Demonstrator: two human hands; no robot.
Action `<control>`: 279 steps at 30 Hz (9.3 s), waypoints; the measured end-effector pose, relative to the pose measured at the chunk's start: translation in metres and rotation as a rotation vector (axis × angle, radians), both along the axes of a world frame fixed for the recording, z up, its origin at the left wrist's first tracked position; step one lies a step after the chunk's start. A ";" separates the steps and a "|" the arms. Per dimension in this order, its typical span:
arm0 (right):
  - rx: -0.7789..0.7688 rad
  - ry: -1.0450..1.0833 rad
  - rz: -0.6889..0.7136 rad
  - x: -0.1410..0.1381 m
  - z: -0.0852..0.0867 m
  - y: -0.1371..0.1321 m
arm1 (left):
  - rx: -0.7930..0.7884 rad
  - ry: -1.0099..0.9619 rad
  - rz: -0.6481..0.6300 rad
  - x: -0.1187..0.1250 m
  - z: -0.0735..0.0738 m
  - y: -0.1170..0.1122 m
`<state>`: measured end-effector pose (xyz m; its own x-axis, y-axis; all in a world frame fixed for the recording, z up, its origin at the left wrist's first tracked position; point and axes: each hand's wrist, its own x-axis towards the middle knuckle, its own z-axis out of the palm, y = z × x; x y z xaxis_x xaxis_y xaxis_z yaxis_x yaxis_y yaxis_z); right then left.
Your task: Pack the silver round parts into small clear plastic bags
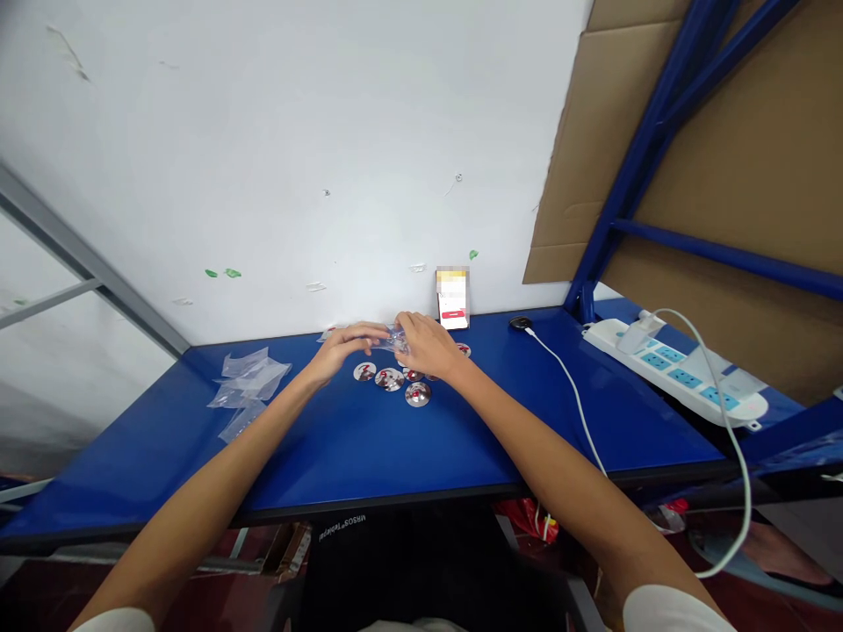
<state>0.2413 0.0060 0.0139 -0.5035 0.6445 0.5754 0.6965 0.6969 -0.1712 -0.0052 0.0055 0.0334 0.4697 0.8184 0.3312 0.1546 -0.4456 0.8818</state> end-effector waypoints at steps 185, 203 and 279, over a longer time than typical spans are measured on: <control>-1.174 1.050 0.365 -0.007 -0.005 0.008 | -0.153 -0.121 0.142 -0.033 0.009 0.016; -1.183 1.097 0.339 -0.016 -0.006 0.002 | -0.338 0.014 0.161 -0.005 0.017 -0.010; -0.772 1.085 0.284 -0.031 -0.016 -0.005 | 0.605 0.322 0.310 0.004 0.011 -0.022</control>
<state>0.2099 0.0012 -0.0023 -0.2007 0.9305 0.3063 -0.1867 0.2706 -0.9444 -0.0010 -0.0166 0.0441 0.3973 0.6479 0.6499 0.5606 -0.7321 0.3870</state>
